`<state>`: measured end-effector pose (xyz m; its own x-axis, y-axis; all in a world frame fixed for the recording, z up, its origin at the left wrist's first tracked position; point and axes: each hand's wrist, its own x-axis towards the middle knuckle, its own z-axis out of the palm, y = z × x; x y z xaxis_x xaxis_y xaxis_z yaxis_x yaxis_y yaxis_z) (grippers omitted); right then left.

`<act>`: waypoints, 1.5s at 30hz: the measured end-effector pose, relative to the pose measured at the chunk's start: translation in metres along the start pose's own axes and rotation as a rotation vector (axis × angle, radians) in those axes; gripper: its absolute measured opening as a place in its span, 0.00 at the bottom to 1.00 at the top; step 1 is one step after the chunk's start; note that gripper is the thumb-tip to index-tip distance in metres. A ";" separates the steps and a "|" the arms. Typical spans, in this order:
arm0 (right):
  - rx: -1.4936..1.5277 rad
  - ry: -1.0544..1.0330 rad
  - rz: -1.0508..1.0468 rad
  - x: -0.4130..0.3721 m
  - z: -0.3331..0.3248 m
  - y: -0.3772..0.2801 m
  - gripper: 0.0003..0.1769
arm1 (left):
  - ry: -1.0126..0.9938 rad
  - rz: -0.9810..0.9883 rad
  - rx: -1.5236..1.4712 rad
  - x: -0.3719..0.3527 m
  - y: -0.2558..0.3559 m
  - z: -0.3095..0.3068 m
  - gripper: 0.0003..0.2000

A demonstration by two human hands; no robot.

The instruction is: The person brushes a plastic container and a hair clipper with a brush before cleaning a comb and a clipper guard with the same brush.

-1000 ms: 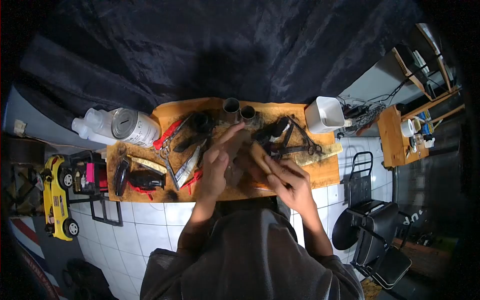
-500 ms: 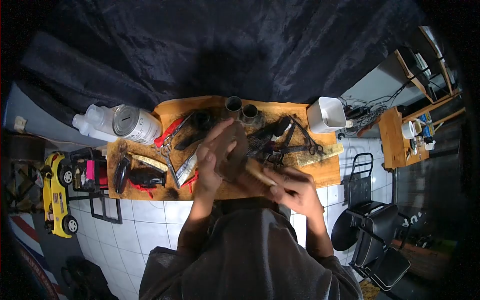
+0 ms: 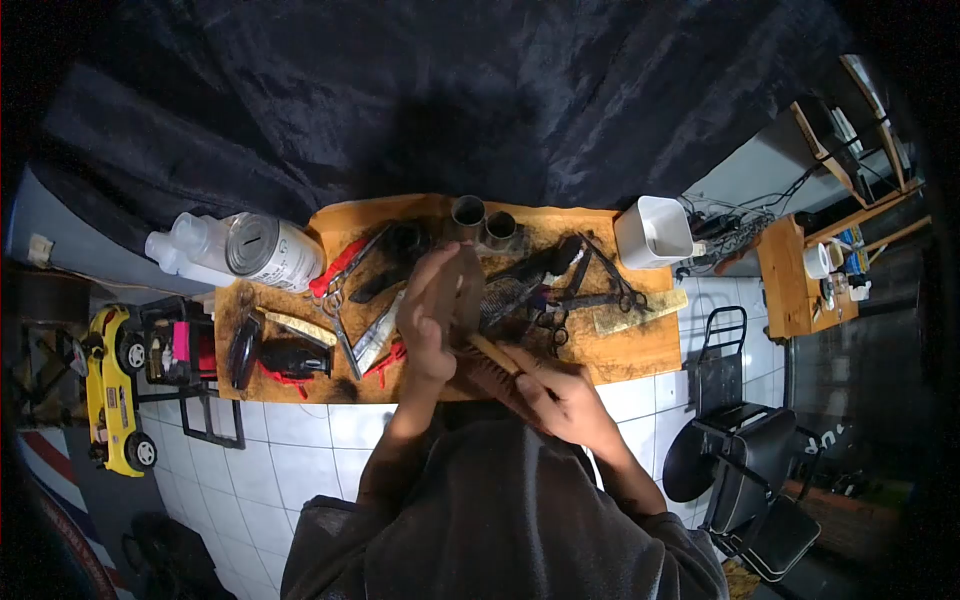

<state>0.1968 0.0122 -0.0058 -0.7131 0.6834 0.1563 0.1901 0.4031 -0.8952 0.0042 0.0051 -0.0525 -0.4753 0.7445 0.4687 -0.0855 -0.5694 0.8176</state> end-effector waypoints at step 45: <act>0.016 0.296 -0.038 0.010 0.007 -0.002 0.25 | -0.068 0.159 0.493 -0.015 0.009 0.026 0.32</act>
<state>0.1845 0.0134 -0.0056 -0.4910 0.8167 0.3031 0.1541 0.4238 -0.8925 0.0328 -0.0023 -0.0433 -0.3894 0.6926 0.6072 0.4132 -0.4578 0.7872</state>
